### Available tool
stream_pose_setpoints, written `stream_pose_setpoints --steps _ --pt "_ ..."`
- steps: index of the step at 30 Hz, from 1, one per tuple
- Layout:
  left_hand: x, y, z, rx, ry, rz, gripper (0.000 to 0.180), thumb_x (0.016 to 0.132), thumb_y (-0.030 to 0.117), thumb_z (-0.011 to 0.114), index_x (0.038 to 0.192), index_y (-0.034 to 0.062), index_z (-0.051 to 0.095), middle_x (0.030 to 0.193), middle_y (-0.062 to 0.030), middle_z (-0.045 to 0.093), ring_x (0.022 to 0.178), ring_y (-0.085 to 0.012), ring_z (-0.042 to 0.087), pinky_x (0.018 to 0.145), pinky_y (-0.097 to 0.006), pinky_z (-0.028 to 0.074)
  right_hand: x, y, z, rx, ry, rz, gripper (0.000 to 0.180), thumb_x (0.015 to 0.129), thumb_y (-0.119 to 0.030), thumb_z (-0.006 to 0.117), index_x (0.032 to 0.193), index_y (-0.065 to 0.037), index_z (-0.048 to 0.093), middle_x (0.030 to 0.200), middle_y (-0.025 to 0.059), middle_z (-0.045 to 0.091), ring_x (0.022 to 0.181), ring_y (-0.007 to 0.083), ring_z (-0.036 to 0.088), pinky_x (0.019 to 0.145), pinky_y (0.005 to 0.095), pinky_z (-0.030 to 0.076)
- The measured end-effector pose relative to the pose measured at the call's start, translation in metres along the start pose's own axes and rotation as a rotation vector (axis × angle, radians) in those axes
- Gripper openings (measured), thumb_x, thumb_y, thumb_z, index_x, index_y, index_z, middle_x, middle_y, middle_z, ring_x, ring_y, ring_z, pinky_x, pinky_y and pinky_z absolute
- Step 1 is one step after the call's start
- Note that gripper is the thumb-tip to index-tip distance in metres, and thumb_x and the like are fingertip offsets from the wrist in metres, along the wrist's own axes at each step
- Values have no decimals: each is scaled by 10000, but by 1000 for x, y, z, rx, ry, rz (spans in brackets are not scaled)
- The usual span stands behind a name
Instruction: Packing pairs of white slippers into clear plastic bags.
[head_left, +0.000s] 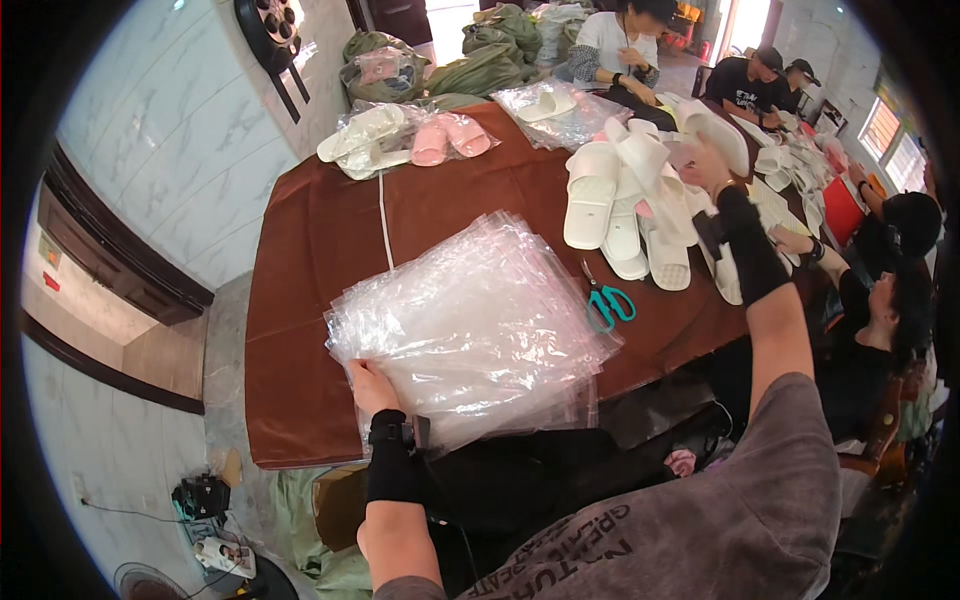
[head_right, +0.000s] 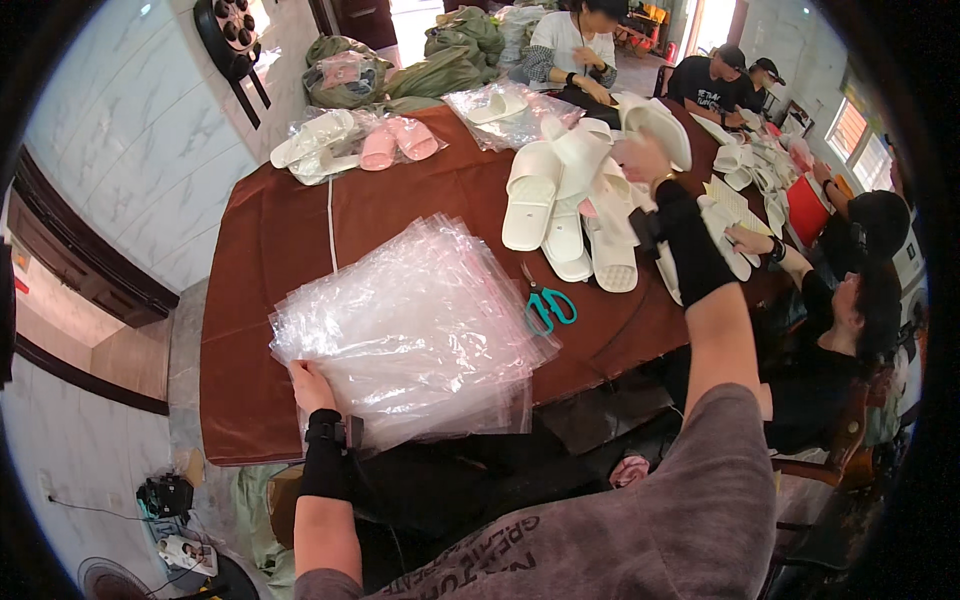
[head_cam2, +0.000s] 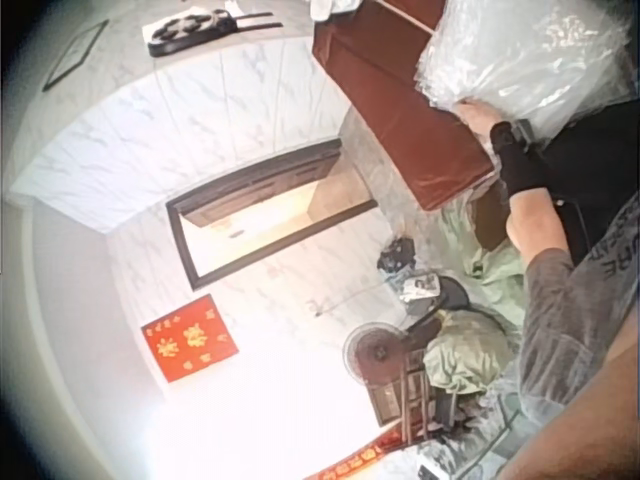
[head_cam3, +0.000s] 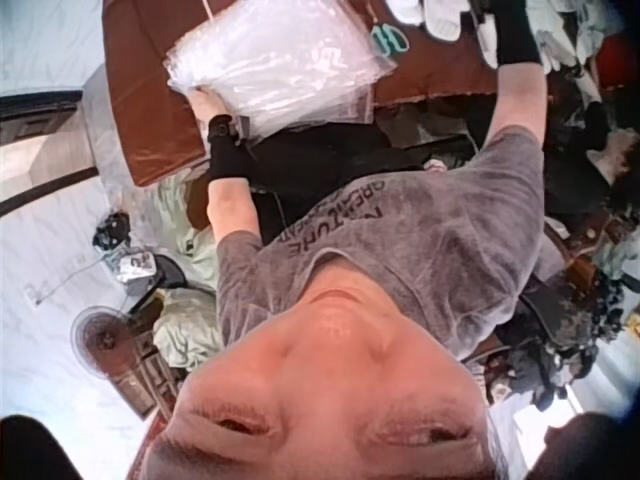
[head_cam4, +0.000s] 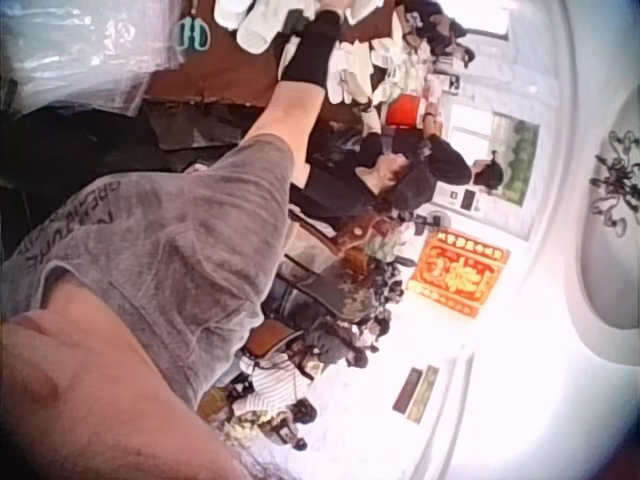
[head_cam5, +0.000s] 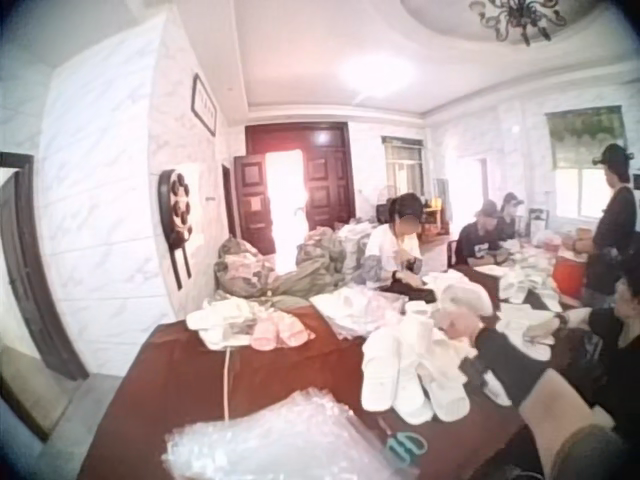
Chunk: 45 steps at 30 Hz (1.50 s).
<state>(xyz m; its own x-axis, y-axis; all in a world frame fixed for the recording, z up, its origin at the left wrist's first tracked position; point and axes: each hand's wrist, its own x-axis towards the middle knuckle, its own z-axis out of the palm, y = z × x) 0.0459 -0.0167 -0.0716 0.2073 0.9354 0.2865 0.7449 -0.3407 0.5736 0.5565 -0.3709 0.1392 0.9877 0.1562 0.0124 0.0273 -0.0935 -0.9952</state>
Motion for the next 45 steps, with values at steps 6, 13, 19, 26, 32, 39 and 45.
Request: stream_pose_setpoints --steps 6,13,19,26,32,39,45 --pt "3 1 2 7 18 2 144 923 195 483 961 61 516 831 -196 638 778 -398 614 656 -490 461 -114 77 86 -495 106 -874 338 871 -130 570 1196 -39 543 1248 172 537 1195 319 480 1001 393 367" --pt "0 18 -19 -380 -18 -59 140 936 184 518 929 46 540 665 -96 600 518 -189 560 475 -330 421 -246 131 154 -392 -524 -602 623 816 -187 641 1372 -73 385 1261 213 497 1155 343 485 982 386 382" --pt "5 -8 -34 -592 70 -181 120 947 144 509 973 29 530 649 -43 556 481 -115 508 425 -270 397 -254 122 178 -520 -519 -712 655 752 62 501 1378 -98 393 1289 221 453 1203 371 429 1006 406 363" --pt "-3 12 -42 252 138 470 423 925 173 515 1343 196 452 1456 -42 353 1355 -286 293 1068 -564 191 -230 120 175 -730 -386 -799 538 783 3 535 1309 -93 474 1340 227 413 1231 379 402 1046 428 334" --pt "-4 2 -22 291 -54 388 512 955 353 433 1445 257 319 1544 13 183 1428 -268 126 1079 -609 107 -343 -8 212 -154 -669 -853 440 840 -67 583 1272 -22 508 1380 145 426 1314 338 345 1076 424 301" --pt "-3 -14 -16 434 -156 352 629 925 453 443 1480 261 217 1560 2 106 1433 -274 79 1077 -621 108 -396 135 304 -601 -822 -973 533 843 -366 581 1327 -171 469 1497 140 251 1395 378 159 1067 641 121" --pt "-10 -10 -18 424 -213 311 582 927 467 425 1455 263 290 1545 -45 164 1413 -332 138 1070 -634 128 -296 183 241 -975 -542 -860 577 920 -464 442 1430 -214 339 1510 124 232 1396 352 175 1115 530 141"
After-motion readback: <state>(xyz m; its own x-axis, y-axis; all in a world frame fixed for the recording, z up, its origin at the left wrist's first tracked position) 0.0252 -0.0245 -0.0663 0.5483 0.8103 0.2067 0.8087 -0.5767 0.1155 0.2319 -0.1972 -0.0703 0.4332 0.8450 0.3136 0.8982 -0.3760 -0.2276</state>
